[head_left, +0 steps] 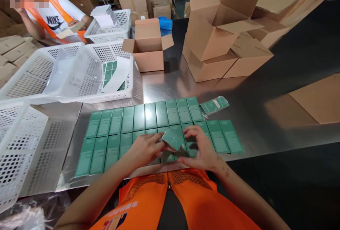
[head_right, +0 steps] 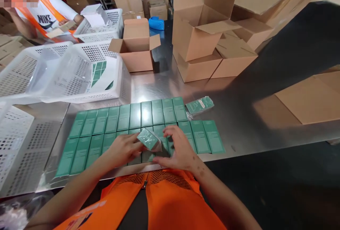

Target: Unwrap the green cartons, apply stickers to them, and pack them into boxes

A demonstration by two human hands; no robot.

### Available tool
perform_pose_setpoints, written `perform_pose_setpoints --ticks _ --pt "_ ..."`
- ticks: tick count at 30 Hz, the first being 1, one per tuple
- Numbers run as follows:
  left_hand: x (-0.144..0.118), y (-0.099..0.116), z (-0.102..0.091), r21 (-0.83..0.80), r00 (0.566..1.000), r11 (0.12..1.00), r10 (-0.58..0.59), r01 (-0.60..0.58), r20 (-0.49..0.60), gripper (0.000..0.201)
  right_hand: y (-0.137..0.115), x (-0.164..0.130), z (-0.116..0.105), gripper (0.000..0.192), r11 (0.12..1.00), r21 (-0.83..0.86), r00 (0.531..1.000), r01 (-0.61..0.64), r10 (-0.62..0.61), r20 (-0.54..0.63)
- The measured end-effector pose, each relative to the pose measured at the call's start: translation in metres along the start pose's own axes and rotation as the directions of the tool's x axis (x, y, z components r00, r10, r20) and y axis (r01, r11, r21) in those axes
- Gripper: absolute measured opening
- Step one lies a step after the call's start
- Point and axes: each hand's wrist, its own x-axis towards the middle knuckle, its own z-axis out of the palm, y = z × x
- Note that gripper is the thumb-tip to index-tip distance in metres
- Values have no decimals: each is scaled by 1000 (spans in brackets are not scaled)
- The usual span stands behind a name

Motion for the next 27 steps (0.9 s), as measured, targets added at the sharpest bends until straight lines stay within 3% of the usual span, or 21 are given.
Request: perform_pose_setpoints --ticks 2,4,6,7,9,10,11,12,15,16,18,23,27 --pt "4 7 0 -8 1000 1000 12 -12 -22 10 -11 4 0 60 989 92 993 -113 115 -18" --pt "6 16 -2 -15 996 1000 20 -21 -88 6 -15 11 -2 50 962 187 978 -198 206 -26" --pt "5 26 -5 -36 981 998 36 -44 -189 7 -6 19 -14 45 902 360 930 -239 320 -183" --pt "3 30 -6 -59 971 996 52 -68 -231 10 2 23 -25 48 869 440 880 -225 375 -292" --pt "-1 36 -8 -120 953 986 81 -120 -292 16 24 31 -56 52 817 544 720 -193 495 -487" --pt "-3 37 -9 -150 945 979 84 -137 -315 19 36 35 -75 55 803 562 664 -197 531 -526" --pt "-5 39 -10 -184 936 971 85 -155 -341 21 47 40 -92 58 740 636 560 -219 629 -539" --pt "-7 40 -10 -224 926 959 80 -172 -370 23 57 43 -107 59 643 704 496 -301 736 -460" --pt "-9 42 -10 -397 884 874 72 -279 -462 30 79 53 -126 49 321 711 411 -626 910 -50" --pt "-9 43 -10 -457 873 833 60 -311 -485 32 85 57 -123 45 281 668 404 -689 914 32" --pt "-8 46 -9 -528 863 785 18 -324 -504 34 97 65 -112 42 311 617 432 -723 901 52" --pt "-14 52 -8 -478 889 853 -39 -208 -456 29 134 93 -98 41 568 489 560 -662 809 -180" --pt "-31 48 -4 -442 879 895 -166 -56 -447 12 154 96 -97 37 668 252 631 -700 744 -220"
